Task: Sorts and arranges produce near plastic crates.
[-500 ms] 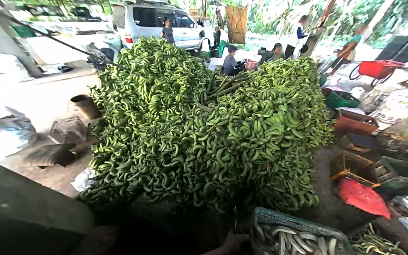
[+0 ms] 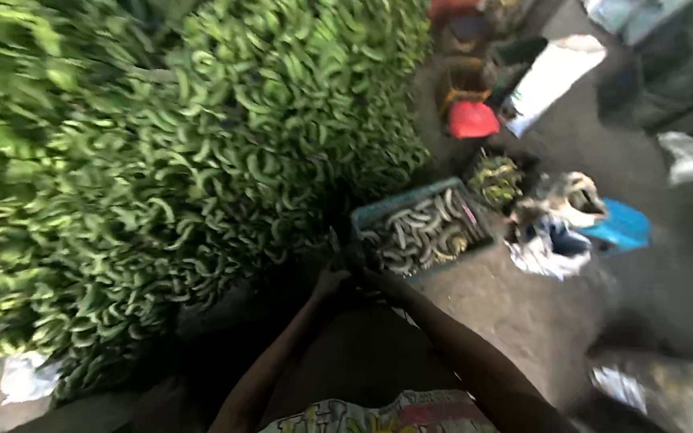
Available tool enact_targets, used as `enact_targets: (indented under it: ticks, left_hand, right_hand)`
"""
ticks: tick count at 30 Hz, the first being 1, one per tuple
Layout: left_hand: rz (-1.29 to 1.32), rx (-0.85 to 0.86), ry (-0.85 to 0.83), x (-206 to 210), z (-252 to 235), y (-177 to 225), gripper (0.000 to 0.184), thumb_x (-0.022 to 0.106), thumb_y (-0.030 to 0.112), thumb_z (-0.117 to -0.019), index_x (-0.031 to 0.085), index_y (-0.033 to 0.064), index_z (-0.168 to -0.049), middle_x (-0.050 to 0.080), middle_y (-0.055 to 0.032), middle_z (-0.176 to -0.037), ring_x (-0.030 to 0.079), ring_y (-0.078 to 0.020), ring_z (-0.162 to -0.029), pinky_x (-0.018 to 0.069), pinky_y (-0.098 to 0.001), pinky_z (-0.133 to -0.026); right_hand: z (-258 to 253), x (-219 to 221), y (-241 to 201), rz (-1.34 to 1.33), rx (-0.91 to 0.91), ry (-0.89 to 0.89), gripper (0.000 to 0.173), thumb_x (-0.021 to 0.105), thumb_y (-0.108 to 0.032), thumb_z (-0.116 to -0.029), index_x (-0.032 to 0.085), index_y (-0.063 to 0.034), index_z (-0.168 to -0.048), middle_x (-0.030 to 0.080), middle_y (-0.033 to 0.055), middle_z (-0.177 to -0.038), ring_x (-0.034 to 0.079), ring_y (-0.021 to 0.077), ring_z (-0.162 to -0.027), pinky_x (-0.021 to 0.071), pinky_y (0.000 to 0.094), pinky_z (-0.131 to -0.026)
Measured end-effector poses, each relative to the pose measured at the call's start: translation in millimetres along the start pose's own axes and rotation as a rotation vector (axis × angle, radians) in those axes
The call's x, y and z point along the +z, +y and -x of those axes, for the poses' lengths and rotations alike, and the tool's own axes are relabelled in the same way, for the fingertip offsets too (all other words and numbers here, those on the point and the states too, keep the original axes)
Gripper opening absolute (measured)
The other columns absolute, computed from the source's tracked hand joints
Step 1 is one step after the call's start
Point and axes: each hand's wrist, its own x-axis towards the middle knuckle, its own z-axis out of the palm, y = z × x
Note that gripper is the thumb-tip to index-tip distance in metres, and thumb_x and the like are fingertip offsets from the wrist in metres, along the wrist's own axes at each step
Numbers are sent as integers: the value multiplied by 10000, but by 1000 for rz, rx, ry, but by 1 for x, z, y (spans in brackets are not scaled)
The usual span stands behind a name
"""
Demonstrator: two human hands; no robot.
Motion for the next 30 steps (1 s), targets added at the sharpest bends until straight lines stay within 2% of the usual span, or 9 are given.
enact_targets:
  ticks: [3, 6, 9, 13, 17, 23, 26, 28, 30]
  left_hand:
    - [-37, -34, -185, 4, -8, -12, 515, 678, 59, -918, 507, 20, -1402, 684, -131, -1130, 688, -173, -947, 604, -370, -823]
    - [-9, -41, -292, 12, -19, -28, 433, 665, 27, -894, 558, 0, -1313, 700, -113, -1013, 688, -170, -852, 603, -362, -766]
    - [108, -62, -293, 14, -27, -35, 334, 605, 7, -937, 563, 4, -1269, 697, -104, -976, 688, -170, -837, 604, -369, -757]
    - [158, -76, -338, 11, -35, -43, 227, 476, 133, -1018, 634, 25, -1138, 700, -79, -951, 680, -165, -855, 592, -384, -779]
    - [389, -82, -332, 7, -44, -51, 274, 387, 153, -1008, 627, 34, -1066, 717, -94, -925, 696, -198, -846, 599, -408, -762]
    - [515, -31, -145, -12, -47, -60, 192, 436, 114, -985, 609, 46, -935, 684, -83, -789, 677, -199, -722, 592, -399, -669]
    - [574, -89, -201, -36, -54, -70, 315, 384, 200, -1027, 614, 97, -837, 658, -31, -702, 649, -143, -611, 574, -304, -568]
    - [511, -169, -149, -48, -54, -70, 325, 420, 221, -1072, 608, 78, -848, 631, -29, -667, 616, -128, -547, 549, -277, -504]
    - [335, -233, -8, -54, -52, -70, 197, 529, 190, -1046, 619, 49, -941, 610, -39, -679, 580, -120, -521, 521, -273, -472]
  right_hand:
    - [-3, -7, 22, -207, 17, 17, 631, 573, -434, -1045, 367, -103, -1540, 639, 185, -1281, 684, 292, -1086, 601, 493, -893]
    - [4, -15, 42, -297, -15, 95, 507, 560, -343, -1060, 458, -91, -1487, 666, 122, -1145, 667, 189, -921, 577, 369, -791]
    - [16, -26, 47, -385, -63, 213, 436, 569, -258, -1060, 509, -26, -1424, 672, 147, -1189, 677, 198, -966, 579, 364, -827]
    - [27, -27, 54, -553, -99, 300, 418, 564, -210, -1064, 484, -33, -1434, 665, 159, -1201, 687, 220, -981, 593, 383, -827]
    - [37, -23, 59, -672, -122, 331, 396, 539, -168, -1067, 487, -24, -1433, 675, 159, -1197, 688, 236, -1009, 590, 399, -826]
    - [49, -34, 70, -770, -146, 425, 361, 507, -186, -1077, 508, -16, -1396, 689, 148, -1137, 694, 232, -960, 593, 399, -794]
    - [53, -42, 69, -782, -116, 490, 330, 501, -181, -1080, 520, -2, -1357, 676, 159, -1118, 687, 236, -940, 588, 394, -787]
    - [53, -46, 69, -793, -103, 516, 320, 504, -189, -1077, 541, -5, -1337, 685, 153, -1099, 689, 230, -923, 586, 384, -771]
    - [51, -50, 69, -791, -87, 528, 323, 507, -193, -1077, 537, -7, -1340, 682, 155, -1103, 687, 230, -922, 584, 379, -762]
